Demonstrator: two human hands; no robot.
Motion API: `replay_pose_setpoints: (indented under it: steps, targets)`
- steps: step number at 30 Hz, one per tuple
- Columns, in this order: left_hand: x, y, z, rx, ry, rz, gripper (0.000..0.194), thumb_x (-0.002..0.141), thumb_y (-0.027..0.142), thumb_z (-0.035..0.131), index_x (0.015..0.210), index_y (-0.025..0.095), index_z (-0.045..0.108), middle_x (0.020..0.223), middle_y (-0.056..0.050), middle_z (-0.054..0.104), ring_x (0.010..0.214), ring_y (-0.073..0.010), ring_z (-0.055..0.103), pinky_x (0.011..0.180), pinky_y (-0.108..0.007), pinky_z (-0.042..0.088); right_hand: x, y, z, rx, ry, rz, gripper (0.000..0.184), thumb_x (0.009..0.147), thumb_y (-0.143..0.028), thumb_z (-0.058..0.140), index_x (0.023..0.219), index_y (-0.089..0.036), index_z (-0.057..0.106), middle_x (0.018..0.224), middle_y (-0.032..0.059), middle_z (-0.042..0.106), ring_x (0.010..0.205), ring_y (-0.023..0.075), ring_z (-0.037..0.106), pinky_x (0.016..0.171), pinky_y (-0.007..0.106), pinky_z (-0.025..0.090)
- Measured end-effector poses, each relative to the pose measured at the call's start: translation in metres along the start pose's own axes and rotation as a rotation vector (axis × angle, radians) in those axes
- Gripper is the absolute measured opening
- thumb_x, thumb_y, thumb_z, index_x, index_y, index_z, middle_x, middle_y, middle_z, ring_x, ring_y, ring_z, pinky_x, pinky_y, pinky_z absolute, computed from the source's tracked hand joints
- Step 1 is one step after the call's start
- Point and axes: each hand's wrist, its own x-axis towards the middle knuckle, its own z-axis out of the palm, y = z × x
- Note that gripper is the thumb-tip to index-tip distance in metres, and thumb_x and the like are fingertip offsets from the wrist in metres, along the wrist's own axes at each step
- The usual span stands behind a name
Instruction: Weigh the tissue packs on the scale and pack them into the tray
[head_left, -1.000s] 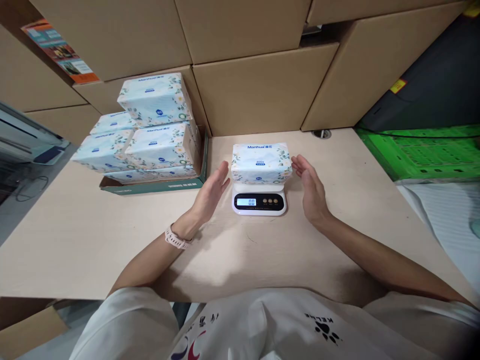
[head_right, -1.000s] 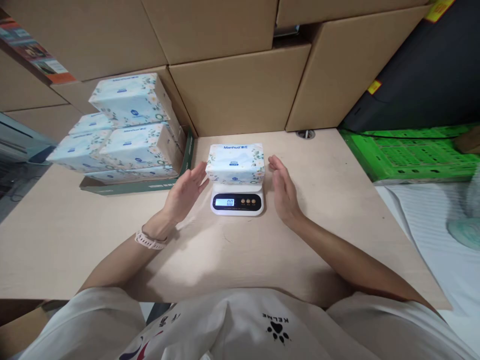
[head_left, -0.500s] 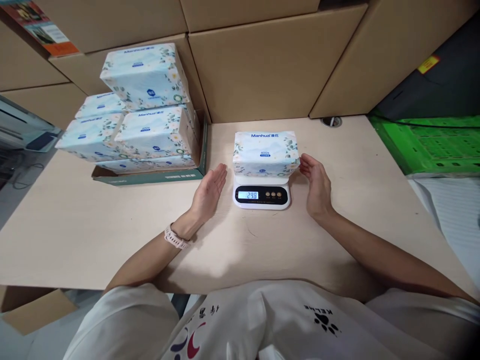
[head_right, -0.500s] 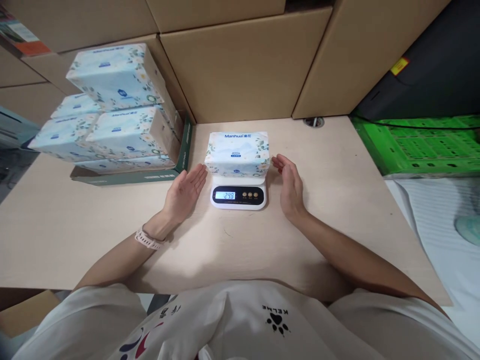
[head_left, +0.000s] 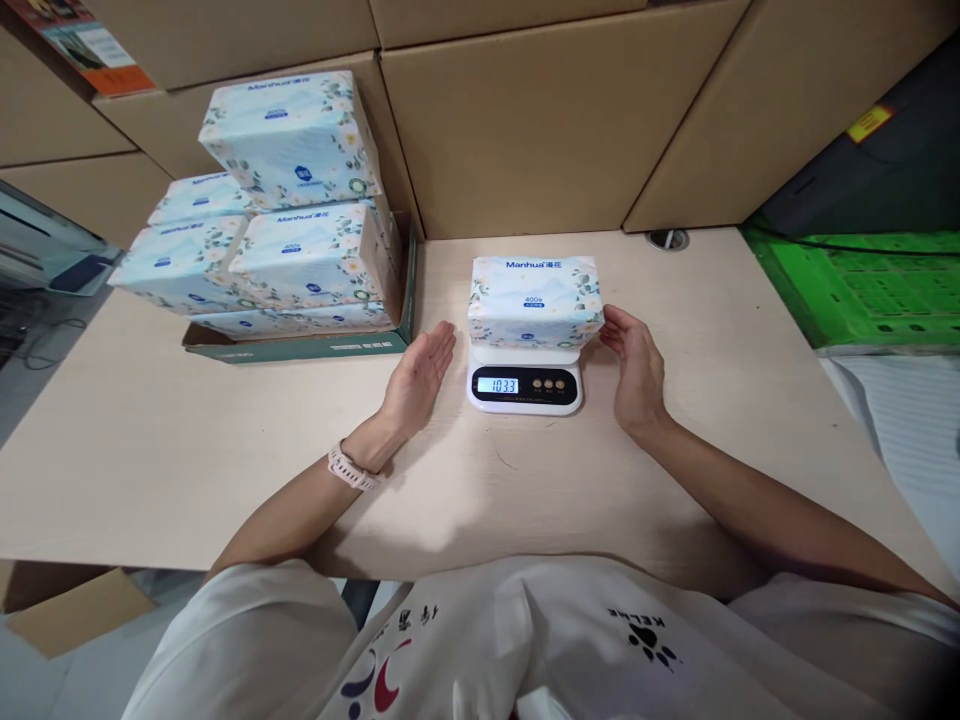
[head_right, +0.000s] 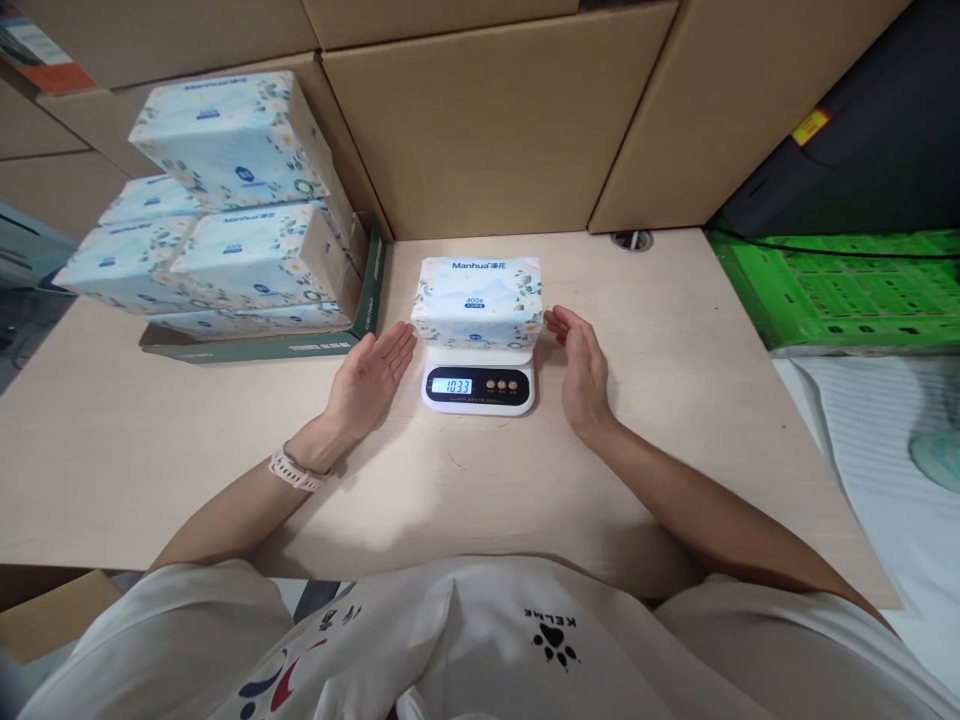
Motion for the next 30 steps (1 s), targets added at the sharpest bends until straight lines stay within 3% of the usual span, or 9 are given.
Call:
replay_pose_setpoints:
  steps: [12,16,20,26,30]
  targets:
    - [0.0003,-0.0001,-0.0006,0.002,-0.002,0.002,0.074,0.112,0.045,0.035,0.175,0.006,0.033,0.184,-0.013,0.035,0.171,-0.0204,0.036,0.142,-0.032,0.027,0.0000,0.0013,-0.0007,0.000,-0.006,-0.013,0.065,0.102,-0.079,0.048,0.133,-0.027,0.074,0.138,0.0110,0.078,0.132,0.0302,0.073,0.122,0.059,0.055]
    - [0.0013,-0.0012,-0.0020,0.002,-0.007,0.010,0.071,0.111,0.047,0.038,0.173,0.011,0.040,0.183,-0.012,0.038,0.171,-0.0217,0.037,0.143,-0.035,0.026,0.0006,0.0017,-0.0007,-0.013,-0.009,-0.013,0.063,0.103,-0.077,0.047,0.133,-0.029,0.073,0.139,0.0099,0.078,0.132,0.0295,0.073,0.121,0.058,0.055]
    - [0.0013,-0.0019,-0.0036,-0.003,-0.011,0.010,0.075,0.111,0.048,0.039,0.174,0.007,0.036,0.183,-0.014,0.037,0.171,-0.0225,0.037,0.143,-0.035,0.026,0.0004,0.0019,-0.0007,-0.007,0.000,-0.022,0.061,0.103,-0.076,0.048,0.131,-0.029,0.074,0.137,0.0099,0.079,0.130,0.0297,0.074,0.120,0.059,0.056]
    - [0.0019,-0.0022,-0.0051,0.001,-0.016,0.018,0.073,0.110,0.049,0.042,0.174,0.013,0.040,0.182,-0.012,0.041,0.171,-0.0234,0.037,0.144,-0.038,0.024,0.0001,0.0025,-0.0008,0.000,-0.004,-0.015,0.060,0.103,-0.076,0.048,0.130,-0.029,0.074,0.138,0.0094,0.079,0.131,0.0290,0.074,0.121,0.059,0.056]
    - [0.0017,-0.0010,-0.0038,-0.002,-0.006,0.007,0.072,0.111,0.047,0.040,0.173,0.011,0.040,0.182,-0.013,0.040,0.171,-0.0226,0.038,0.144,-0.037,0.025,0.0003,0.0024,-0.0012,0.013,-0.001,-0.015,0.062,0.102,-0.077,0.050,0.129,-0.028,0.075,0.137,0.0101,0.079,0.130,0.0296,0.075,0.121,0.059,0.056]
